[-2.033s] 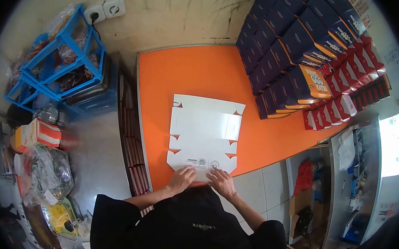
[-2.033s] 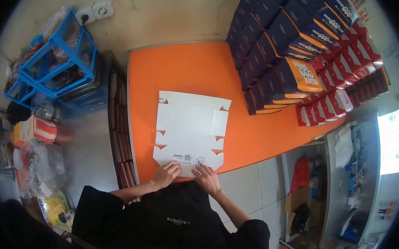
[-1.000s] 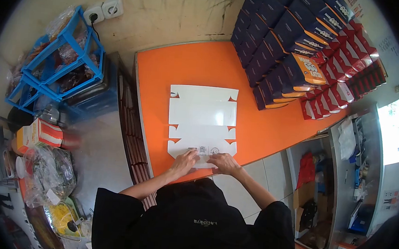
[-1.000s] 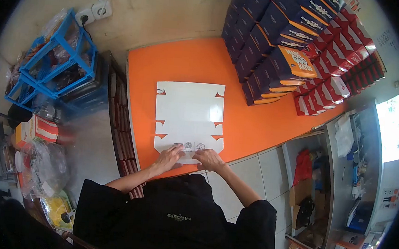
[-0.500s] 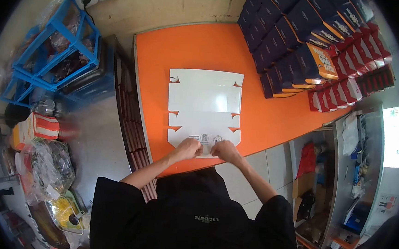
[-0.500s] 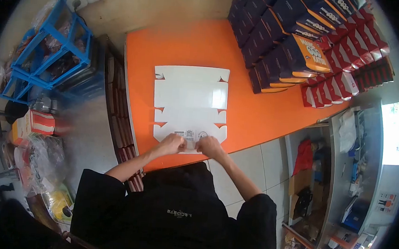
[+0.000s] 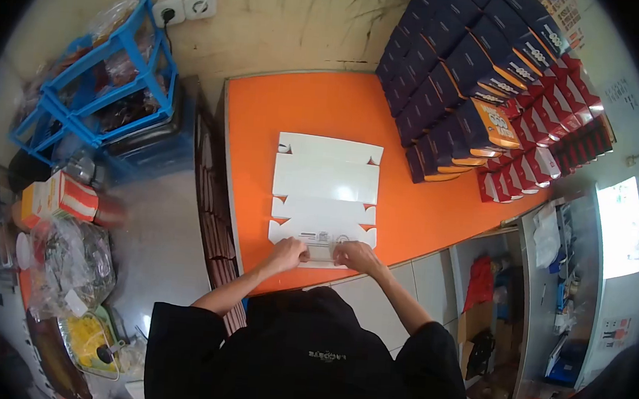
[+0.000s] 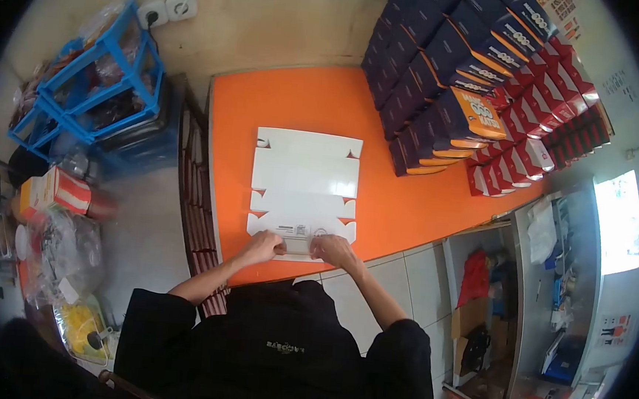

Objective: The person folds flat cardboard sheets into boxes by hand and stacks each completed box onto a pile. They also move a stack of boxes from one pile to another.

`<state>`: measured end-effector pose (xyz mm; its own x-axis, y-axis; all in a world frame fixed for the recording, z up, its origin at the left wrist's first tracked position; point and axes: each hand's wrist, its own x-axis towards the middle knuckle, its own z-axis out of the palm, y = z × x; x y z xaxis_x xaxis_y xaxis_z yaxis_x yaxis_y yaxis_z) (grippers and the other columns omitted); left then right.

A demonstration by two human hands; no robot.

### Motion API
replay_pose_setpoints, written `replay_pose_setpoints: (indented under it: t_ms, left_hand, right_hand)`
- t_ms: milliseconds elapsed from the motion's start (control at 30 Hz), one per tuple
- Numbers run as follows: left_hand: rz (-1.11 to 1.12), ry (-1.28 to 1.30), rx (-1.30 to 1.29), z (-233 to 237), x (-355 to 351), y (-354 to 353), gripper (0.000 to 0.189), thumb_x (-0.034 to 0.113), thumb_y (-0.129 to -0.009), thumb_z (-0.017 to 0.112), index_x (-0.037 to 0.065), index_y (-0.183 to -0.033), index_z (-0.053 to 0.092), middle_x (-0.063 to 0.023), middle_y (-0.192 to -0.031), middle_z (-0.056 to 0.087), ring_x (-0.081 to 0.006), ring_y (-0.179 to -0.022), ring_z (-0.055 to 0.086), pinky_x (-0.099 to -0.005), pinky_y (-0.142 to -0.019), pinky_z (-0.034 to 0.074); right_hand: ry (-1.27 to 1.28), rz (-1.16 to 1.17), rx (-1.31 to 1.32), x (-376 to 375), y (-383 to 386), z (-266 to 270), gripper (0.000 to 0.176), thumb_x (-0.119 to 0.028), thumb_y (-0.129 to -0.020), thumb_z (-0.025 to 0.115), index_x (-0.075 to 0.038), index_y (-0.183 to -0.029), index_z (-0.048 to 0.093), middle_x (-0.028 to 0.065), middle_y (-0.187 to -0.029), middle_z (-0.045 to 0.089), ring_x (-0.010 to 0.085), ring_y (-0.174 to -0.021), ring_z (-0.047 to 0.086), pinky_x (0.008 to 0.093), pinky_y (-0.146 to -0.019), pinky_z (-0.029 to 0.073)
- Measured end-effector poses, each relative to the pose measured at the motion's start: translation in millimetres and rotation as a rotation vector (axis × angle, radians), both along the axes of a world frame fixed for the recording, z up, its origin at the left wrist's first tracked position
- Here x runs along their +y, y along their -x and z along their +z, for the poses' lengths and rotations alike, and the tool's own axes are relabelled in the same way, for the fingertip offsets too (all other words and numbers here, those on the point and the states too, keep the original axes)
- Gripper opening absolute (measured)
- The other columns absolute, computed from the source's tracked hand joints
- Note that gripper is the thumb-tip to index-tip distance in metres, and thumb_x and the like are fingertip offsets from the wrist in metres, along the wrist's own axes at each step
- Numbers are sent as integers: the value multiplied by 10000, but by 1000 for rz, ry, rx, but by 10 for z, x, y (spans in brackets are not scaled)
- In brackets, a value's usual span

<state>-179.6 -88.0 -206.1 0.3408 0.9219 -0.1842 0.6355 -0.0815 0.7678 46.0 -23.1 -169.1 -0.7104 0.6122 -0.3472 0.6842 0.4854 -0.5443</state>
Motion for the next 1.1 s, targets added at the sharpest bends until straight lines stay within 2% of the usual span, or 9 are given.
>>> replay_pose_setpoints:
  t_ms: [33, 100, 300, 367, 433, 500, 600, 833, 1100]
  left_hand:
    - [11, -8, 4, 62, -3, 21, 78, 62, -750, 593, 12, -786, 640, -154, -780, 637, -279, -730, 627, -377, -607, 485]
    - [-11, 70, 38, 237, 60, 22, 88, 88, -747, 606, 38, -802, 654, -136, -816, 645, -271, -743, 626, -366, -620, 485]
    - [60, -75, 37, 429, -5, 21, 106, 155, -748, 631, 68, -808, 644, -97, -780, 613, -239, -740, 597, -347, -637, 477]
    - [71, -92, 25, 577, -123, -49, 95, 155, -751, 631, 69, -791, 637, -80, -771, 597, -233, -751, 588, -347, -631, 477]
    - [122, -642, 89, 699, -296, -233, 82, 141, -740, 634, 77, -789, 618, -40, -798, 567, -220, -796, 579, -351, -644, 479]
    - [6, -638, -15, 567, -437, -399, 97, 120, -727, 631, 91, -816, 605, -24, -870, 547, -215, -855, 572, -347, -681, 488]
    - [68, -722, 194, 291, -411, -516, 228, 92, -723, 606, 84, -951, 610, -32, -937, 547, -202, -890, 576, -314, -708, 505]
    - [13, -617, 477, -65, -339, -373, 262, 96, -710, 579, 76, -969, 613, -28, -962, 566, -184, -894, 576, -301, -700, 513]
    - [166, -332, 309, -137, -249, -429, 156, 92, -722, 579, 56, -858, 646, -64, -921, 605, -237, -852, 594, -328, -666, 514]
  right_hand:
    - [-8, 11, 4, -133, 24, 96, 127, -124, -689, 682, -112, -811, 649, 46, -729, 625, 214, -675, 613, 333, -635, 485]
    - [-595, 17, 232, -512, -83, 165, 132, -139, -706, 679, -109, -822, 623, 27, -747, 578, 212, -653, 589, 330, -619, 482]
    - [-669, -70, 223, -574, -124, -68, 282, -272, -707, 702, -102, -915, 619, 62, -880, 589, 244, -832, 577, 352, -663, 493]
    - [-542, -88, 114, -470, -220, -186, 388, -307, -679, 707, -113, -1001, 611, 65, -948, 597, 256, -878, 577, 368, -696, 490]
    - [-510, 24, 118, -312, -175, -123, 389, -284, -664, 705, -136, -1012, 615, 67, -973, 587, 238, -885, 578, 367, -707, 503]
    - [-568, 130, 144, -205, -197, -186, 394, -278, -660, 705, -132, -1015, 614, 64, -962, 591, 229, -874, 582, 362, -707, 505]
    - [-651, 280, 199, -159, -237, -272, 401, -261, -655, 702, -128, -1022, 611, 54, -938, 596, 214, -855, 589, 355, -706, 509]
    - [-624, 65, 141, -387, -197, -259, 300, -188, -702, 664, -130, -994, 628, 41, -927, 606, 211, -848, 599, 382, -717, 503]
    - [-381, -5, 196, -260, -66, -226, 188, -51, -737, 558, -42, -915, 618, 134, -923, 588, 305, -869, 573, 384, -655, 502]
